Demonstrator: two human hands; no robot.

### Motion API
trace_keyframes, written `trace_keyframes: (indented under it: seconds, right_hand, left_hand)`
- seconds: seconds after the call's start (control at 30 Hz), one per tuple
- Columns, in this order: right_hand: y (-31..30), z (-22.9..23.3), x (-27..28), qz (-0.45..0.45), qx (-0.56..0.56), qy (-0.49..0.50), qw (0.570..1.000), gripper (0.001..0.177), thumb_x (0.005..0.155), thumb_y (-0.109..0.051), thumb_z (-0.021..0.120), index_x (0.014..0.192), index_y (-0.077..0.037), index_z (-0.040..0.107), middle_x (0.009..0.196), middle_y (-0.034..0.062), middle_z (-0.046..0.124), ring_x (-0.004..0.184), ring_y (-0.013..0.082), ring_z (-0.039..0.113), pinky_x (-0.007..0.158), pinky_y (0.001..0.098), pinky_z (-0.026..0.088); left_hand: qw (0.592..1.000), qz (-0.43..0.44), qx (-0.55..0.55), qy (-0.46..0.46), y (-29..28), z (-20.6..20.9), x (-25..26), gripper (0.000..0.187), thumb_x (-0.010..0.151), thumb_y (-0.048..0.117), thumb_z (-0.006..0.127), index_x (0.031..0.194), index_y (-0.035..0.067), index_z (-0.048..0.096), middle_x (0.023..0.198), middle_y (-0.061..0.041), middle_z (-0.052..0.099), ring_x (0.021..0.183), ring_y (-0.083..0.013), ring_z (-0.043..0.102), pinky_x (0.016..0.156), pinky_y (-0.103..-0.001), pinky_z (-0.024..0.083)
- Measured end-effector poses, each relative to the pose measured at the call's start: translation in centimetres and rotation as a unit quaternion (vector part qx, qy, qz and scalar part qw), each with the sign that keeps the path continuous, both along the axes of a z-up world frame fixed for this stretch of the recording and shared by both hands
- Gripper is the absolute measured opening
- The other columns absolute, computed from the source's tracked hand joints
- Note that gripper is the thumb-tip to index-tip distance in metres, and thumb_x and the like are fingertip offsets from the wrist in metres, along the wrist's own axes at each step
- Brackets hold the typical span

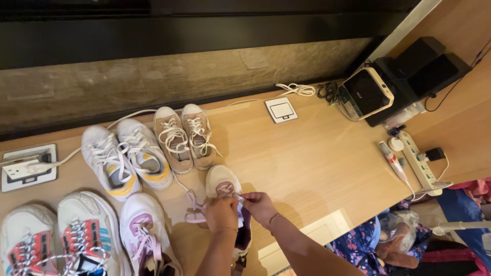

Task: The person removes the laces from a pair of white sneakers with pink accents and then re-laces them. They thread the laces through the eyelets and tie a knot, working on one shoe at a time on a wooden surface.

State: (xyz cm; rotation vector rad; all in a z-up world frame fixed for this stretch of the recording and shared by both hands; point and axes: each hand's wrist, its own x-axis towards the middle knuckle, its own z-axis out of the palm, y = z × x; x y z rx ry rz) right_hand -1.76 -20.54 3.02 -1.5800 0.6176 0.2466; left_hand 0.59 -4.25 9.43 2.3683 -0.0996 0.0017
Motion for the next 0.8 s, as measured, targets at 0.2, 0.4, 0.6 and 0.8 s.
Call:
trace_keyframes:
  seconds: [0.2,0.4,0.6,0.8]
  right_hand:
    - [0.5,1.3,-0.1,-0.015,0.020,0.005,1.000,0.020,0.091,-0.004,0.068,0.108,0.005,0.075,0.096,0.0070,0.078,0.085,0.0111,0.070,0.080,0.0257,0.057]
    - [0.2,1.4,-0.4,0.028,-0.005,-0.002,1.000,0.020,0.095,-0.007,0.066,0.112,0.001,0.074,0.102,0.0061,0.077,0.090,0.0076,0.069,0.084,0.0229,0.056]
    - [-0.1,0.3,0.0,-0.092,0.120,0.060,0.987,0.020,0.094,-0.006,0.066,0.110,0.003,0.075,0.097,0.0076,0.078,0.084,0.0143,0.072,0.077,0.0292,0.060]
    - [0.7,-0.8,0.8,-0.099,0.113,0.056,0.987,0.009,0.094,-0.009,0.074,0.098,-0.001,0.075,0.093,0.0062,0.075,0.081,0.0138,0.070,0.072,0.0309,0.058]
  left_hand:
    - [0.999,0.015,0.036,-0.014,-1.2,-1.1,-0.2,0.010,0.078,0.021,0.074,0.071,0.017,0.078,0.084,-0.006,0.073,0.085,-0.0326,0.064,0.079,-0.045,0.051]
    - [0.995,0.028,-0.082,-0.046,-1.1,-2.8,-0.5,0.007,0.078,0.016,0.073,0.079,0.013,0.079,0.084,-0.011,0.074,0.087,-0.0329,0.067,0.079,-0.044,0.054]
    - [0.992,0.009,-0.127,0.019,-0.8,-2.9,-0.2,0.015,0.075,0.015,0.080,0.090,0.015,0.077,0.081,-0.011,0.074,0.083,-0.0333,0.069,0.075,-0.044,0.055]
    - [0.993,-0.072,-0.086,0.020,0.7,-1.2,0.7,0.041,0.077,0.013,0.077,0.116,0.018,0.063,0.090,-0.003,0.078,0.091,-0.0301,0.070,0.080,-0.045,0.053]
